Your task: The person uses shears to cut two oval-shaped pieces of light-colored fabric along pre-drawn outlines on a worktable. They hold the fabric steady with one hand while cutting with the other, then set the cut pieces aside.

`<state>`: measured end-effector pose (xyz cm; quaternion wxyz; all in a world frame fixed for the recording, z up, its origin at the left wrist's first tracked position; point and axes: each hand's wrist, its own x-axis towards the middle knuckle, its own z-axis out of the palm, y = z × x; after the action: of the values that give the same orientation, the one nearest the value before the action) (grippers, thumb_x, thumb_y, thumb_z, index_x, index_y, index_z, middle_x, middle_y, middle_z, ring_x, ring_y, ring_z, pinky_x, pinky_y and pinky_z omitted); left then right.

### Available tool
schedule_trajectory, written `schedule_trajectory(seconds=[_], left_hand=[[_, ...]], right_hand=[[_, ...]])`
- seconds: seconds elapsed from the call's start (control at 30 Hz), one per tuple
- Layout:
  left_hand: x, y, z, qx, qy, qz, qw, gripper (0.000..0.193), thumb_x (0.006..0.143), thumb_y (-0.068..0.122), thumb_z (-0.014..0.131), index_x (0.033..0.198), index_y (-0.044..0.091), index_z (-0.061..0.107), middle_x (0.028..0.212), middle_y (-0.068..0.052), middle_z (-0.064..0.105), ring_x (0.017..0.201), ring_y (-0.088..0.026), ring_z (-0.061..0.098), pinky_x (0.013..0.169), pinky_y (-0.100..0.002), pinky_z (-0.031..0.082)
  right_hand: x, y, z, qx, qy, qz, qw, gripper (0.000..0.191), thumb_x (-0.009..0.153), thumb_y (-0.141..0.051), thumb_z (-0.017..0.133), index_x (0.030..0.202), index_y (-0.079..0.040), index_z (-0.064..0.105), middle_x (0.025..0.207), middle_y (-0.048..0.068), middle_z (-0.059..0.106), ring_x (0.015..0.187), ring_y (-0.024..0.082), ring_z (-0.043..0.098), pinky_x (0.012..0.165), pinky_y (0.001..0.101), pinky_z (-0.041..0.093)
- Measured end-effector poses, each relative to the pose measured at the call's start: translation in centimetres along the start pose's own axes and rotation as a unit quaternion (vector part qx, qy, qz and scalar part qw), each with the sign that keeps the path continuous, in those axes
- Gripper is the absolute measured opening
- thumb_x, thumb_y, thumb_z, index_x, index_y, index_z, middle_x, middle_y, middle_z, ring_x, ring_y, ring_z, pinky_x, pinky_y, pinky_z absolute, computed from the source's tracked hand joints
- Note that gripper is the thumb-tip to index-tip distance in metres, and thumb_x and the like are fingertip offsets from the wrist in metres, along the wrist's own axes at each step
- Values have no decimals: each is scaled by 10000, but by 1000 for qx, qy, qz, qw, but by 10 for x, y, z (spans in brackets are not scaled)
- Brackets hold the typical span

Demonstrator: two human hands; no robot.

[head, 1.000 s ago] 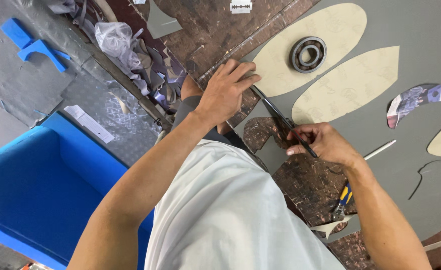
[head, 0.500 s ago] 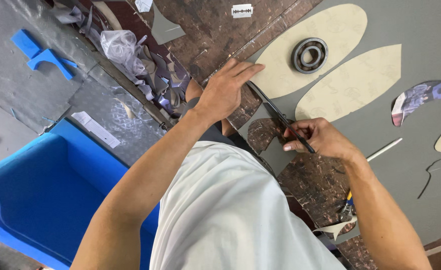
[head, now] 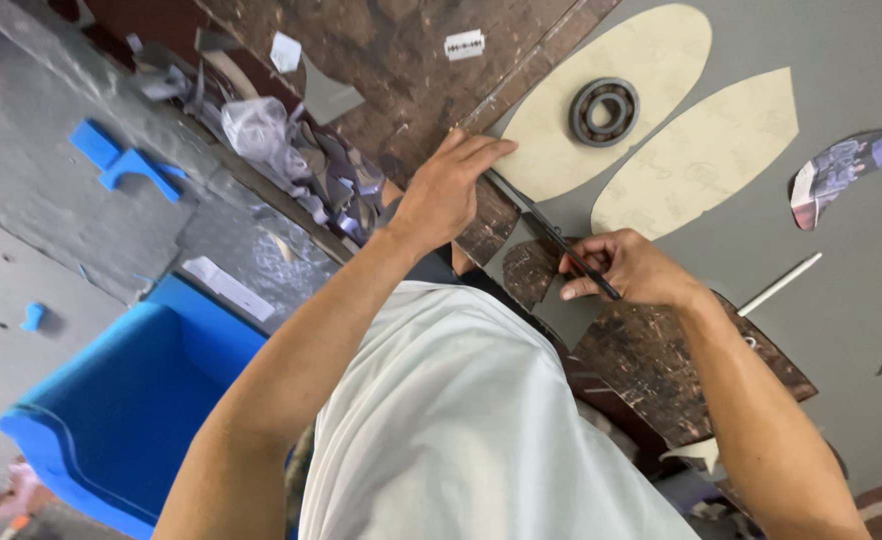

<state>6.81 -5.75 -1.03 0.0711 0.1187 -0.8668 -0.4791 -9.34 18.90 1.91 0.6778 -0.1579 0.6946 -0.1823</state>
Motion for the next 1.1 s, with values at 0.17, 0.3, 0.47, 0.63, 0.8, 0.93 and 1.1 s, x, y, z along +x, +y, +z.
schedule_trajectory(seconds=[0.17,0.3,0.47,0.63,0.8,0.93,1.1], left_hand=[[20,3,-14,30,-44,27,998,505,807,-128,553,1263,57,661,1255,-91,680,1094,-335,575,1010,-400,492],[44,-4,-25,39,-106,50,992,379,905,-72,605,1238,89,691,1199,-67,707,1059,-326,586,979,-399,501],[74,-21,-38,25,-202,90,975,381,901,-56,624,1249,89,684,1222,-68,699,1064,-326,598,938,-398,527],[94,-33,-46,12,-255,130,958,478,870,-72,634,1306,122,652,1267,-54,677,1094,-311,605,965,-396,540],[101,-43,-48,2,-291,153,944,498,886,-59,649,1343,138,624,1302,-32,669,1087,-295,608,956,-399,544],[104,-49,-48,-5,-301,171,938,497,902,-47,652,1359,144,612,1308,-21,656,1082,-275,616,949,-390,556],[106,-53,-49,-5,-285,183,941,417,907,14,687,1308,94,606,1221,-105,555,1102,-306,605,904,-409,551]], right_hand=[[-11,2,25,14,44,33,998,384,681,-317,929,954,-89,783,573,-50,466,542,102,423,520,299,290],[-10,3,74,139,100,-9,985,383,682,-285,942,957,-76,776,615,-78,461,590,73,421,545,273,310],[10,-10,141,301,170,-22,938,403,677,-252,939,997,-75,768,658,-96,527,617,45,460,554,242,379],[35,-35,185,389,236,-20,890,396,679,-203,926,1013,-57,771,649,-76,551,588,57,458,513,244,351],[51,-52,209,397,306,-18,865,360,708,-190,928,995,-48,763,642,-79,518,604,50,439,543,240,361],[55,-65,217,379,360,-31,852,357,709,-190,937,980,-49,752,662,-102,464,639,36,414,582,223,391],[51,-80,216,400,349,13,848,330,710,-195,923,956,-48,759,646,-93,529,598,63,412,547,260,344]])
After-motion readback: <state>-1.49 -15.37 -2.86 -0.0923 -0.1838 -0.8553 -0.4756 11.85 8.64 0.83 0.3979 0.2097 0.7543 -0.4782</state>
